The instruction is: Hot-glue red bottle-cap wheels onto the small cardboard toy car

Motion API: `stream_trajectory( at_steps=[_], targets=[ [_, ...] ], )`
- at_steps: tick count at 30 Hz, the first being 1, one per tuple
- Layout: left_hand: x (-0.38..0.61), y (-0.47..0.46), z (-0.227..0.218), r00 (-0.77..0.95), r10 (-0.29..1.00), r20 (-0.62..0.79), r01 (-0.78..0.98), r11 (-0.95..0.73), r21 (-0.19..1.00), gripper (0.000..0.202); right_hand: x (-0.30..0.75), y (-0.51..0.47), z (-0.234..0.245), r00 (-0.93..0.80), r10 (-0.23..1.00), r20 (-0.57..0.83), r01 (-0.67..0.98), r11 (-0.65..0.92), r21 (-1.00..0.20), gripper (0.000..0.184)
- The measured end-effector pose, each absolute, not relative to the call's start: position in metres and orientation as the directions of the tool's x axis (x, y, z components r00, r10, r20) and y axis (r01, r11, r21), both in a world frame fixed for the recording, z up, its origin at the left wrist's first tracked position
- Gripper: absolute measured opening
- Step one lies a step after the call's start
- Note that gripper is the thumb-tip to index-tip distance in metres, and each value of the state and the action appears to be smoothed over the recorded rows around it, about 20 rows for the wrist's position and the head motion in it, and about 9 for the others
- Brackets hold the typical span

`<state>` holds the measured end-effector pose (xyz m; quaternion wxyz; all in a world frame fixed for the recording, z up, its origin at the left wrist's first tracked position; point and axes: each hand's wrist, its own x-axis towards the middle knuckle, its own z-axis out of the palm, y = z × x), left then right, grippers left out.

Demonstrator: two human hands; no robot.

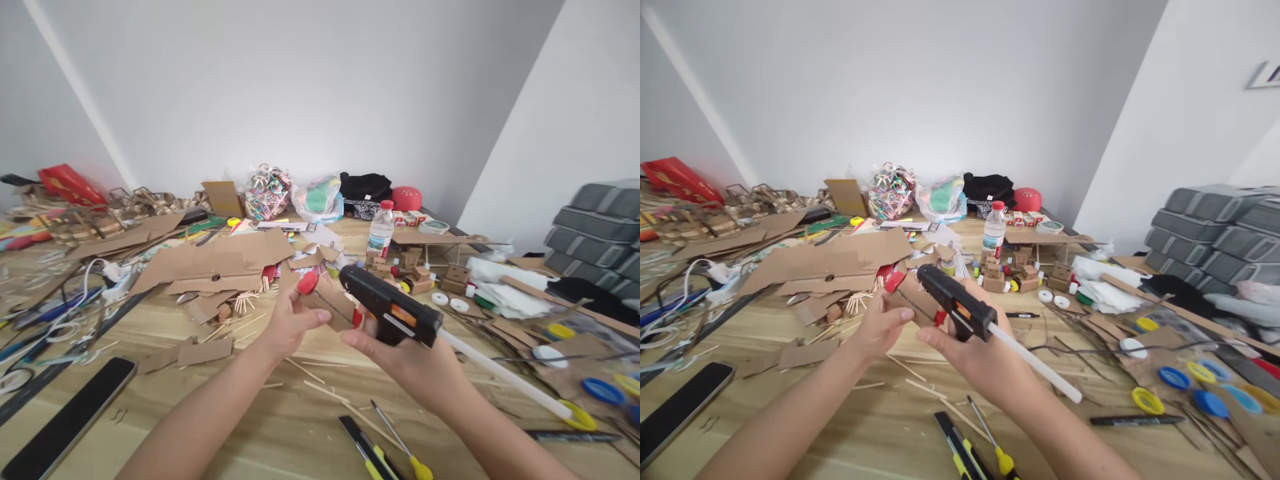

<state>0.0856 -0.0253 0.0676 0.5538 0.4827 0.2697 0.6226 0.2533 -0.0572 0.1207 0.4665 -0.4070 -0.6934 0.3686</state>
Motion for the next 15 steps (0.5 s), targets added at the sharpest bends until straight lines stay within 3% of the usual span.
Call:
stream_trajectory(
  at_steps=[7, 11, 15],
  targets=[
    [0.085, -0.027, 0.066, 0.075, 0.915, 0.397, -0.317, -0.356, 0.879, 0.05, 0.266, -0.05, 0.1, -0.076, 0.89, 0.449, 0.159, 0.455, -0.876, 0.053],
    [0.088, -0.027, 0.069, 0.051, 0.876, 0.479, -0.256, -0.452, 0.854, 0.049, 0.275, -0.046, 0.095, -0.066, 0.917, 0.393, 0.137, 0.399, -0.907, 0.052],
    [0.089, -0.027, 0.069, 0.025, 0.859, 0.511, -0.178, -0.499, 0.848, 0.041, 0.275, -0.043, 0.091, 0.017, 0.896, 0.444, 0.129, 0.438, -0.89, 0.054]
  ],
)
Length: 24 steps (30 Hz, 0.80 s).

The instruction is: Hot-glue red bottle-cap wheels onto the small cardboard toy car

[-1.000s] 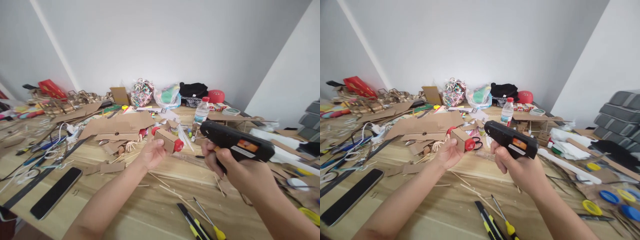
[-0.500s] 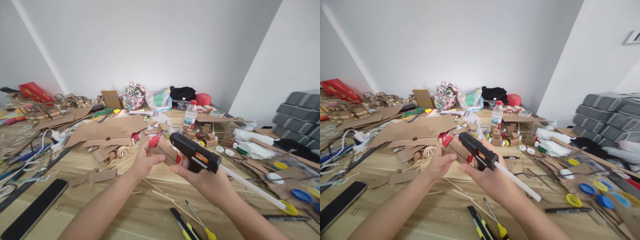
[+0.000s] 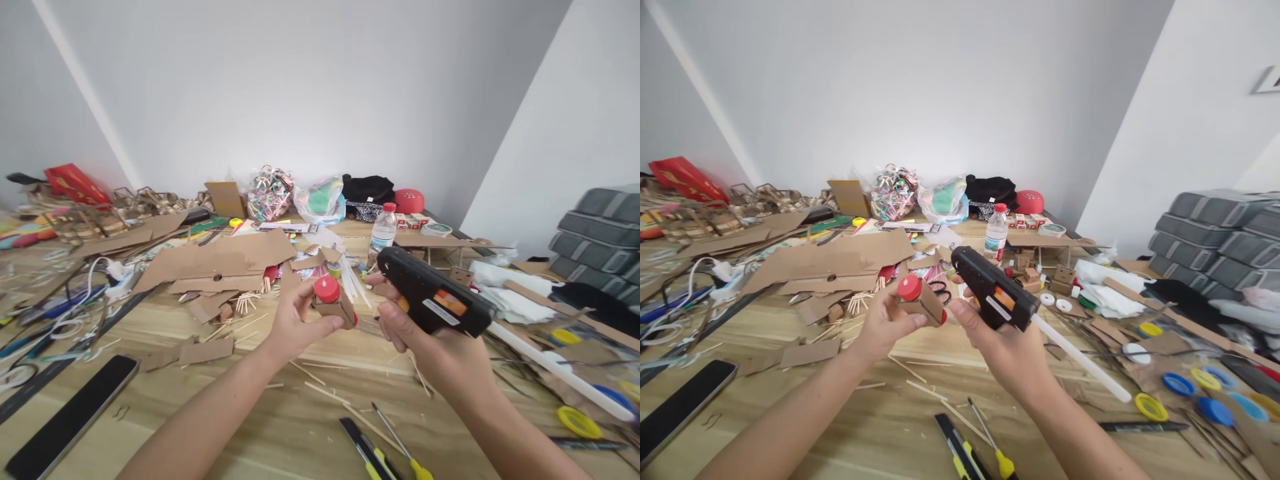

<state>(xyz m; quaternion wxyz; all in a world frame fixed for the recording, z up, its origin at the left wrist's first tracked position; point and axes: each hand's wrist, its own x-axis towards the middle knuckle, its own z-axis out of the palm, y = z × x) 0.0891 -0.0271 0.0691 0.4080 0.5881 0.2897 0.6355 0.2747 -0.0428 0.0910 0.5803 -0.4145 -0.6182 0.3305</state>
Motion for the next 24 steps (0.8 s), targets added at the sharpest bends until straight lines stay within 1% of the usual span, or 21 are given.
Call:
stream_trajectory(
  at_steps=[3, 5, 6, 10, 12, 15, 18, 21, 24],
  targets=[
    [0.087, -0.027, 0.069, -0.076, 0.814, 0.575, -0.006, -0.577, 0.816, 0.034, 0.273, -0.044, 0.091, 0.009, 0.892, 0.452, 0.131, 0.447, -0.885, 0.052],
    [0.086, -0.027, 0.07, -0.125, 0.751, 0.649, 0.125, -0.637, 0.761, 0.032, 0.273, -0.048, 0.094, 0.011, 0.892, 0.451, 0.121, 0.447, -0.886, 0.051],
    [0.085, -0.027, 0.071, -0.129, 0.715, 0.687, 0.182, -0.664, 0.725, 0.031, 0.273, -0.05, 0.097, 0.001, 0.894, 0.449, 0.118, 0.445, -0.888, 0.05],
    [0.08, -0.028, 0.075, -0.079, 0.57, 0.818, 0.383, -0.74, 0.553, 0.025, 0.277, -0.052, 0.102, -0.146, 0.893, 0.425, 0.14, 0.444, -0.885, 0.048],
    [0.077, -0.028, 0.076, -0.045, 0.502, 0.864, 0.462, -0.756, 0.463, 0.024, 0.279, -0.049, 0.102, -0.184, 0.871, 0.455, 0.163, 0.484, -0.86, 0.05],
    [0.073, -0.027, 0.077, -0.002, 0.418, 0.908, 0.527, -0.772, 0.356, 0.026, 0.279, -0.045, 0.1, -0.211, 0.817, 0.538, 0.192, 0.574, -0.796, 0.05],
    [0.071, -0.026, 0.076, -0.011, 0.341, 0.94, 0.576, -0.766, 0.285, 0.026, 0.279, -0.045, 0.103, -0.259, 0.786, 0.562, 0.159, 0.609, -0.777, 0.048],
    [0.07, -0.026, 0.076, -0.009, 0.287, 0.958, 0.63, -0.743, 0.229, 0.023, 0.281, -0.05, 0.111, -0.361, 0.742, 0.565, 0.124, 0.638, -0.76, 0.048],
    [0.068, -0.026, 0.077, 0.029, 0.246, 0.969, 0.657, -0.736, 0.167, 0.023, 0.282, -0.057, 0.122, -0.461, 0.715, 0.525, 0.17, 0.652, -0.739, 0.056]
  ],
)
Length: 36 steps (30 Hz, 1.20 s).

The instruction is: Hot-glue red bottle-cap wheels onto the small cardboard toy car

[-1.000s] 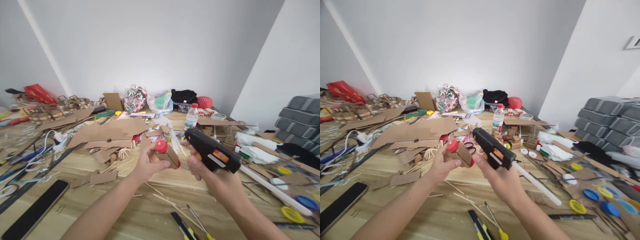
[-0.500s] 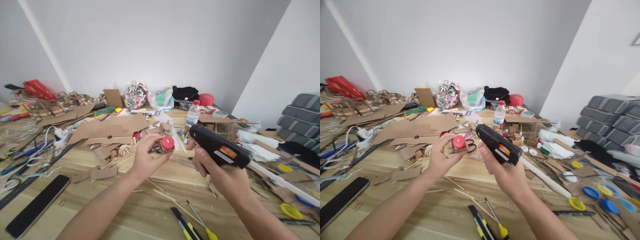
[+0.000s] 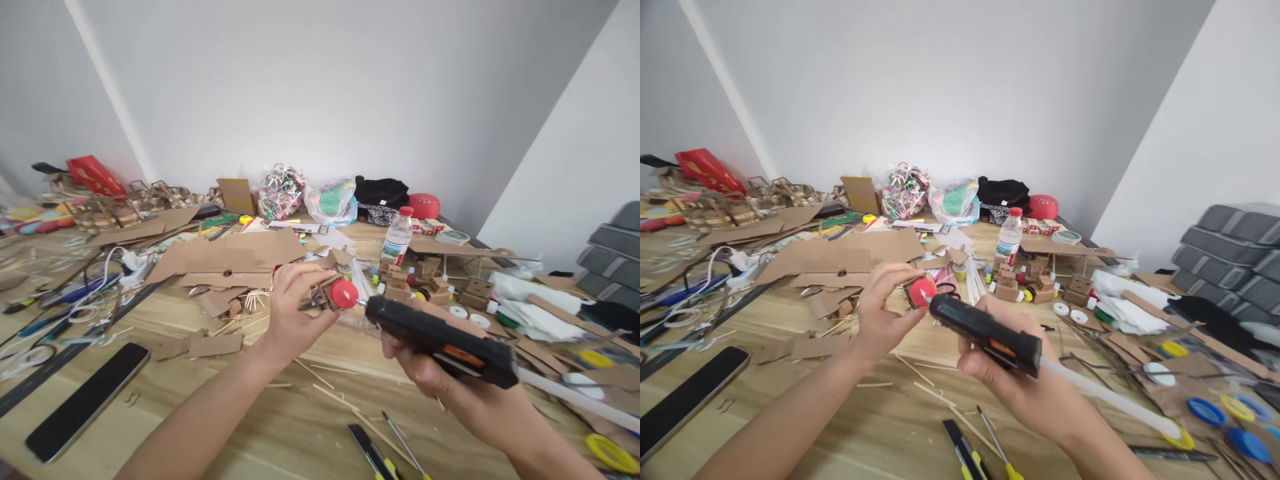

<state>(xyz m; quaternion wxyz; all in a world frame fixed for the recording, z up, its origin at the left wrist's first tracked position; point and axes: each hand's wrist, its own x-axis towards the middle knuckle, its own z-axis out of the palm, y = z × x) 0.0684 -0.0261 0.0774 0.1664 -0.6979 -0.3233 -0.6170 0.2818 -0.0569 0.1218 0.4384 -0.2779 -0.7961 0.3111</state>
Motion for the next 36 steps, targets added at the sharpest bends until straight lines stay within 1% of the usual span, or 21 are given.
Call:
stream_trajectory(
  at_steps=[3, 6, 8, 12, 14, 16, 19, 23, 25, 27, 30, 32, 36],
  targets=[
    [0.068, -0.026, 0.079, 0.051, 0.195, 0.98, 0.68, -0.725, 0.109, 0.021, 0.278, -0.063, 0.13, -0.514, 0.694, 0.504, 0.244, 0.682, -0.69, 0.064],
    [0.07, -0.027, 0.08, 0.05, 0.15, 0.987, 0.708, -0.702, 0.071, 0.02, 0.273, -0.068, 0.129, -0.523, 0.701, 0.485, 0.309, 0.686, -0.659, 0.064],
    [0.07, -0.027, 0.08, 0.051, 0.123, 0.991, 0.725, -0.687, 0.048, 0.02, 0.272, -0.069, 0.124, -0.517, 0.71, 0.478, 0.342, 0.683, -0.645, 0.056],
    [0.069, -0.027, 0.08, 0.054, 0.09, 0.994, 0.764, -0.645, 0.017, 0.021, 0.274, -0.072, 0.108, -0.488, 0.699, 0.522, 0.419, 0.713, -0.562, 0.03],
    [0.068, -0.026, 0.08, 0.045, 0.074, 0.996, 0.784, -0.621, 0.011, 0.02, 0.274, -0.074, 0.101, -0.47, 0.684, 0.558, 0.444, 0.729, -0.521, 0.024],
    [0.068, -0.026, 0.08, 0.032, 0.056, 0.998, 0.799, -0.601, 0.008, 0.02, 0.27, -0.078, 0.098, -0.443, 0.673, 0.592, 0.454, 0.738, -0.499, 0.021],
    [0.068, -0.025, 0.08, 0.011, 0.036, 0.999, 0.817, -0.576, 0.012, 0.019, 0.259, -0.085, 0.095, -0.374, 0.691, 0.619, 0.476, 0.716, -0.511, 0.017],
    [0.067, -0.023, 0.082, 0.001, -0.005, 1.0, 0.838, -0.546, -0.003, 0.017, 0.245, -0.091, 0.092, -0.289, 0.745, 0.601, 0.51, 0.651, -0.562, 0.011],
    [0.065, -0.022, 0.082, 0.0, -0.024, 1.0, 0.85, -0.526, -0.013, 0.016, 0.241, -0.093, 0.09, -0.287, 0.752, 0.594, 0.493, 0.647, -0.581, 0.01],
    [0.064, -0.02, 0.082, -0.003, -0.022, 1.0, 0.856, -0.517, -0.008, 0.015, 0.24, -0.095, 0.09, -0.319, 0.75, 0.579, 0.48, 0.655, -0.584, 0.009],
    [0.063, -0.018, 0.081, -0.012, -0.008, 1.0, 0.851, -0.525, 0.006, 0.016, 0.242, -0.094, 0.089, -0.373, 0.739, 0.561, 0.501, 0.669, -0.549, 0.009],
    [0.063, -0.017, 0.079, -0.014, -0.015, 1.0, 0.847, -0.532, 0.004, 0.018, 0.244, -0.091, 0.087, -0.363, 0.735, 0.573, 0.509, 0.671, -0.539, 0.009],
    [0.064, -0.017, 0.078, -0.012, -0.039, 0.999, 0.847, -0.532, -0.011, 0.019, 0.246, -0.08, 0.08, -0.32, 0.755, 0.572, 0.456, 0.652, -0.605, 0.016]
  ],
)
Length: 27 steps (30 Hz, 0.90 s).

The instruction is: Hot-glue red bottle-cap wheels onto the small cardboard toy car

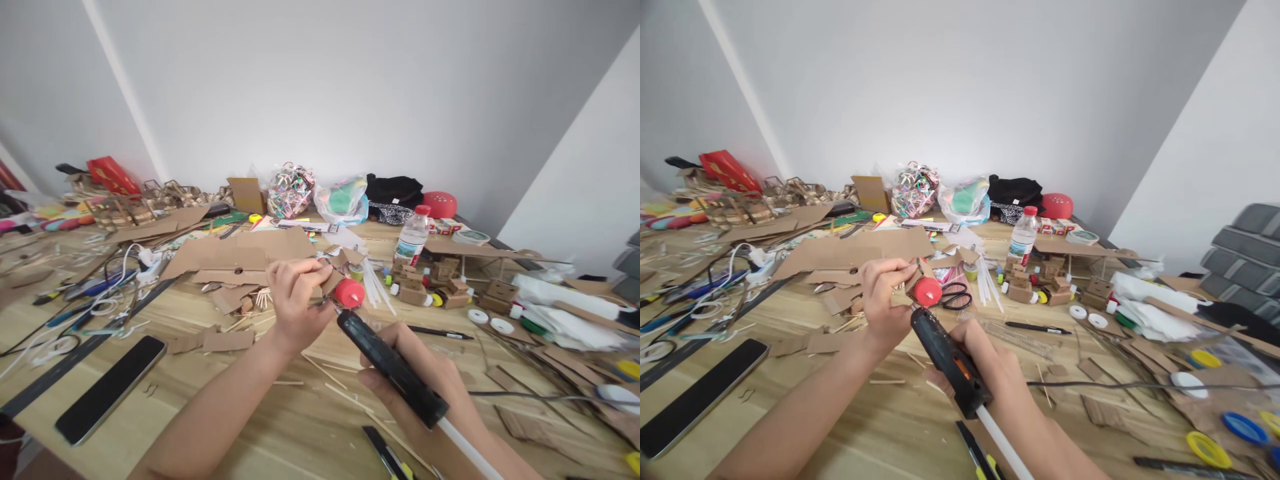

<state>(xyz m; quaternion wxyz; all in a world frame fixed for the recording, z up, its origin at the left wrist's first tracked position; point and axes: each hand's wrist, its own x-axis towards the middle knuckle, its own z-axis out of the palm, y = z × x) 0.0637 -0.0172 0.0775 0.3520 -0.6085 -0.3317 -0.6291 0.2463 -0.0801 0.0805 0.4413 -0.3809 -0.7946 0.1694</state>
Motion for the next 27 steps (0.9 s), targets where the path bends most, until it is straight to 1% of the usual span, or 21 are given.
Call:
stream_trajectory(
  at_steps=[3, 6, 9, 14, 19, 21, 23, 27],
  targets=[
    [0.063, -0.017, 0.077, -0.012, -0.054, 0.998, 0.849, -0.528, -0.018, 0.02, 0.243, -0.077, 0.074, -0.366, 0.766, 0.528, 0.387, 0.642, -0.662, 0.018],
    [0.063, -0.017, 0.076, -0.003, -0.067, 0.998, 0.843, -0.537, -0.033, 0.017, 0.237, -0.082, 0.071, -0.309, 0.784, 0.538, 0.403, 0.621, -0.673, 0.015],
    [0.065, -0.017, 0.075, -0.005, -0.075, 0.997, 0.839, -0.543, -0.037, 0.014, 0.232, -0.089, 0.071, -0.238, 0.763, 0.601, 0.433, 0.637, -0.637, 0.012],
    [0.068, -0.018, 0.075, -0.014, -0.091, 0.996, 0.85, -0.526, -0.036, 0.013, 0.239, -0.083, 0.067, -0.294, 0.694, 0.657, 0.503, 0.697, -0.512, 0.013],
    [0.063, -0.018, 0.075, 0.03, -0.101, 0.994, 0.845, -0.529, -0.079, 0.016, 0.245, -0.072, 0.059, -0.321, 0.592, 0.739, 0.492, 0.771, -0.404, 0.015],
    [0.062, -0.018, 0.076, 0.041, -0.105, 0.994, 0.846, -0.526, -0.09, 0.017, 0.245, -0.071, 0.057, -0.319, 0.577, 0.752, 0.502, 0.776, -0.382, 0.013],
    [0.062, -0.017, 0.076, 0.035, -0.123, 0.992, 0.854, -0.512, -0.094, 0.012, 0.244, -0.072, 0.056, -0.328, 0.571, 0.753, 0.502, 0.78, -0.373, 0.01],
    [0.063, -0.017, 0.077, 0.022, -0.15, 0.988, 0.866, -0.492, -0.094, 0.008, 0.244, -0.074, 0.056, -0.33, 0.594, 0.734, 0.495, 0.771, -0.401, 0.005]
  ],
)
